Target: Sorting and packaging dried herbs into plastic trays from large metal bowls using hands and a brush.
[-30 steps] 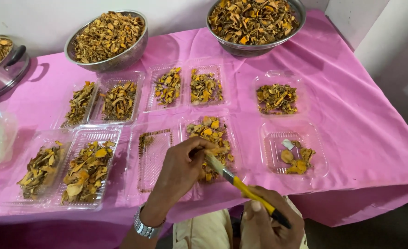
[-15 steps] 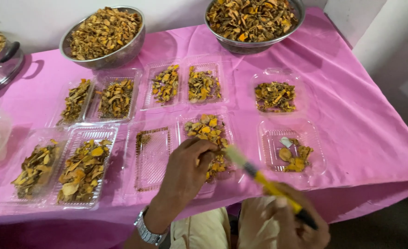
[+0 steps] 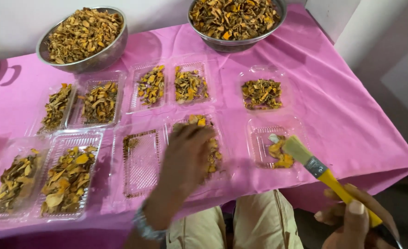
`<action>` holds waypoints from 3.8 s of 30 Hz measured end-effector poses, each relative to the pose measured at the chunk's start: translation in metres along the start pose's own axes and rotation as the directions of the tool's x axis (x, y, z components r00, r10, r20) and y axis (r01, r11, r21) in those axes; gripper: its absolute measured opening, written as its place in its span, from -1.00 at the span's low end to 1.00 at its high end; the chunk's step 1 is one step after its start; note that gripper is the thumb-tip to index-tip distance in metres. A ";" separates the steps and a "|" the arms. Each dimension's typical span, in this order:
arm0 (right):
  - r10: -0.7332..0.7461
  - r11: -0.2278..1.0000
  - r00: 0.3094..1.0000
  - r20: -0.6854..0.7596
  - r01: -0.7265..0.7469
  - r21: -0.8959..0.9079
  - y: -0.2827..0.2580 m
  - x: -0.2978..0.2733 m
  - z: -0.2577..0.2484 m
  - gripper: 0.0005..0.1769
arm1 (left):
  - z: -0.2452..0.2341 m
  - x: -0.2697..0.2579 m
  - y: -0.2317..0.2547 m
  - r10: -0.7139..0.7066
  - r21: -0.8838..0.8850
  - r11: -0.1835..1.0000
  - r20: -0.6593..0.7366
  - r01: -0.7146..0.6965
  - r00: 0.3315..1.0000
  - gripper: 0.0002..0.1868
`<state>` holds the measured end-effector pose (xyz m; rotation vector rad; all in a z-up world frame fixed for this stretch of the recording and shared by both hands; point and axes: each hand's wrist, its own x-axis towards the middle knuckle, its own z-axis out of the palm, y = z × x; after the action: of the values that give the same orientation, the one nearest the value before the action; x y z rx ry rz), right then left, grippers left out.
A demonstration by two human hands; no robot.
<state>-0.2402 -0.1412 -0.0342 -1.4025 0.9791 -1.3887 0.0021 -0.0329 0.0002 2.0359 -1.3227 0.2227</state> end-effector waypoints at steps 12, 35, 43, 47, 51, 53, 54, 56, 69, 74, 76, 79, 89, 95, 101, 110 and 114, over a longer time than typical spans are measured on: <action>0.039 0.999 0.974 0.223 -0.043 0.009 -0.008 -0.012 0.023 -0.52 | -0.023 -0.065 -0.026 -0.133 0.427 0.904 0.294 -0.006 0.947 -0.61; 0.010 0.984 0.909 0.417 -0.083 0.156 -0.013 -0.049 0.056 -0.71 | -0.021 -0.041 -0.027 -0.448 -0.826 0.174 0.419 0.537 0.790 -0.61; 0.017 0.997 0.963 0.269 -0.036 0.065 -0.030 -0.046 0.049 -0.73 | -0.024 -0.031 0.007 -0.547 -0.588 0.535 0.305 0.606 0.779 -0.71; 0.015 0.994 0.922 0.386 0.028 -0.106 -0.023 -0.049 0.044 -0.69 | -0.020 -0.034 0.013 -0.448 -0.524 0.722 0.144 0.452 0.882 -0.77; 0.211 0.909 0.943 0.259 -0.091 -0.407 -0.027 -0.023 0.038 -0.63 | -0.012 -0.028 0.019 -0.405 -0.523 0.735 0.170 0.431 0.898 -0.72; 0.009 0.991 0.980 0.200 0.018 -0.133 -0.004 -0.011 0.026 -0.32 | 0.001 -0.016 0.027 -0.299 -0.526 0.785 0.140 0.327 0.944 -0.79; 0.006 0.991 0.979 0.202 0.022 -0.132 -0.002 -0.009 0.022 -0.32 | 0.009 -0.009 0.036 -0.299 -0.527 0.785 0.137 0.325 0.944 -0.79; -0.015 0.993 0.997 0.076 0.007 0.114 0.003 -0.003 0.013 -0.59 | 0.027 0.007 0.054 -0.235 -0.491 0.814 0.210 0.310 0.949 -0.72; -0.045 0.995 0.998 0.039 0.041 0.089 0.022 0.004 0.000 -0.47 | -0.001 -0.005 -0.030 -0.309 0.335 0.895 -0.013 0.295 0.951 -0.75; -0.076 0.996 0.985 0.152 0.081 -0.028 -0.016 -0.015 0.024 -0.53 | 0.007 -0.018 -0.048 -0.322 0.427 0.871 0.121 0.244 0.939 -0.74; -0.065 0.994 0.985 0.158 0.078 -0.078 -0.025 -0.020 0.026 -0.62 | 0.005 -0.017 -0.045 -0.317 0.392 0.885 0.117 0.249 0.941 -0.79; -0.071 0.992 0.979 0.193 0.090 -0.092 -0.021 -0.025 0.027 -0.71 | -0.005 -0.016 -0.036 -0.302 0.318 0.910 0.071 0.265 0.951 -0.87; -0.032 0.985 0.945 0.326 -0.027 0.173 -0.005 -0.055 0.064 -0.76 | -0.032 -0.029 -0.005 -0.516 -0.735 0.408 0.303 0.541 0.801 -0.91; -0.029 0.989 0.980 0.195 0.000 0.145 -0.027 -0.048 0.057 -0.68 | -0.028 -0.029 0.002 -0.443 -0.745 0.361 0.393 0.561 0.806 -0.85; 0.022 0.932 0.970 0.241 -0.107 0.345 0.007 -0.025 0.040 -0.72 | -0.021 -0.030 0.005 -0.208 -0.736 0.511 0.396 0.444 0.894 -0.87; 0.054 0.994 0.954 0.295 -0.081 0.079 -0.018 -0.022 0.029 -0.74 | -0.010 -0.039 0.024 0.012 -0.132 0.991 0.211 0.016 0.978 -0.78; -0.113 0.993 0.969 0.222 0.117 -0.005 -0.017 -0.012 0.025 -0.75 | 0.010 -0.036 0.024 0.152 -0.089 0.987 0.226 -0.135 0.962 -0.84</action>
<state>-0.2165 -0.1229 -0.0202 -1.6105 0.7777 -1.2759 -0.0378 -0.0181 -0.0135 1.9516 -1.6014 -0.0004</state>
